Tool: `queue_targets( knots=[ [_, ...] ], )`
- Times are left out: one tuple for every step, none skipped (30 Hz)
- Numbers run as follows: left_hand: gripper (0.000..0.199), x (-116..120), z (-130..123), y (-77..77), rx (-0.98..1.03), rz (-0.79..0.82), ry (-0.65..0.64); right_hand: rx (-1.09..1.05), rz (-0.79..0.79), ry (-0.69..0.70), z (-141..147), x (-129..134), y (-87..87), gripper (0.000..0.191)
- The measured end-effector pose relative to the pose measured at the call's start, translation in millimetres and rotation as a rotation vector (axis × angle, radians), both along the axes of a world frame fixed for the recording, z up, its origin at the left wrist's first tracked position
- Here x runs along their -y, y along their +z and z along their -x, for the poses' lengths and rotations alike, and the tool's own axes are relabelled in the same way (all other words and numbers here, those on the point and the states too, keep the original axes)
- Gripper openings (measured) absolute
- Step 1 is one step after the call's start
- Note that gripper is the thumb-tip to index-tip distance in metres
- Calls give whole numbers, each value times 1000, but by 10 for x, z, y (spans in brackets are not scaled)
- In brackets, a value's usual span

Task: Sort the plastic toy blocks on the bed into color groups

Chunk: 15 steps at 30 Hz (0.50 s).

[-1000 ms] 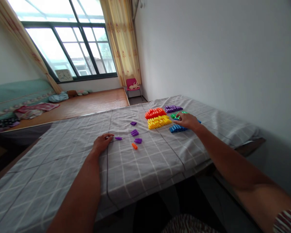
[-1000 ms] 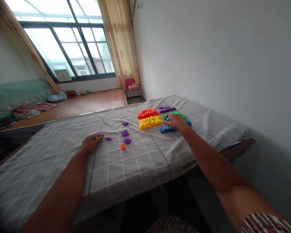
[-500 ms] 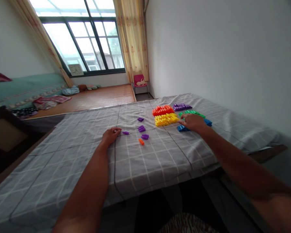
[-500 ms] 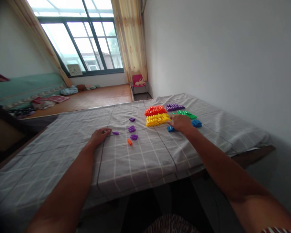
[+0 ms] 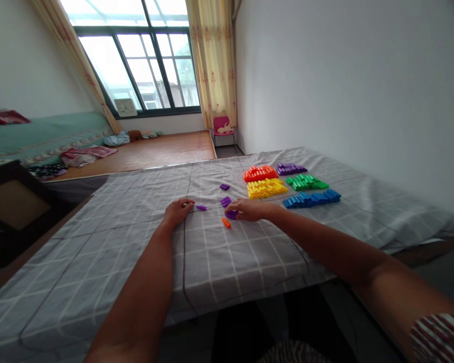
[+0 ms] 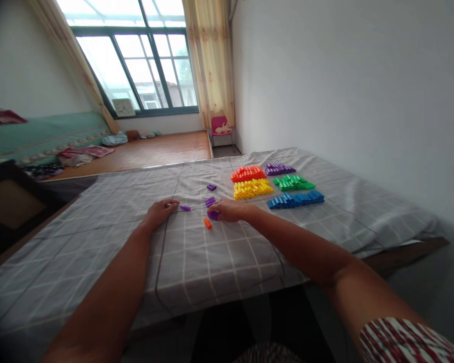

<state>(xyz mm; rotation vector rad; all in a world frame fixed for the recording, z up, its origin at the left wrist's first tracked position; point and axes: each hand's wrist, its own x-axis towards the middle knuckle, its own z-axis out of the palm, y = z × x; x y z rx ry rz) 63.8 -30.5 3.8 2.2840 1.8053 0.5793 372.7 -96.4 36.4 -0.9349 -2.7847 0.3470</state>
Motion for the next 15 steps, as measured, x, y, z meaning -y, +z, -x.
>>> queue_targets(
  knots=[
    [36, 8, -5, 12, 0, 2, 2, -9, 14, -12, -15, -7, -11, 40],
    [37, 16, -10, 22, 3, 4, 6, -22, 29, -28, -50, -12, -21, 39],
    [37, 23, -15, 30, 6, 8, 12, -38, 37, -47, -106, -20, -25, 39],
    [37, 29, -20, 37, 10, 12, 16, -54, 38, -73, -185, -33, -20, 37],
    [37, 34, -23, 42, 13, 14, 19, -72, 29, -109, -287, -56, -4, 36],
    [37, 38, -25, 45, 14, 13, 20, -90, 13, -153, -413, -90, 25, 35],
    [37, 40, -26, 47, 11, 10, 19, -112, -4, -202, -562, -137, 65, 35],
    [36, 39, -25, 46, 5, 7, 17, -138, -18, -259, -732, -198, 113, 35],
    [36, 37, -21, 44, -2, 3, 15, -163, -24, -324, -921, -270, 166, 35],
    [36, 32, -17, 40, -9, -1, 15, -187, -23, -392, -1125, -352, 217, 35],
    [36, 25, -11, 34, -15, -4, 13, -206, -22, -471, -1340, -441, 261, 36],
    [37, 16, -5, 27, -18, -7, 9, -213, -27, -555, -1559, -532, 293, 36],
    [37, 6, 2, 19, -18, -9, 5, -204, -39, -640, -1776, -624, 311, 36],
    [37, -5, 8, 11, -15, -11, 0, -178, -55, -729, -1983, -713, 312, 36],
    [37, -16, 14, 2, -12, -14, -5, -137, -79, -819, -2174, -798, 297, 36]
  ],
)
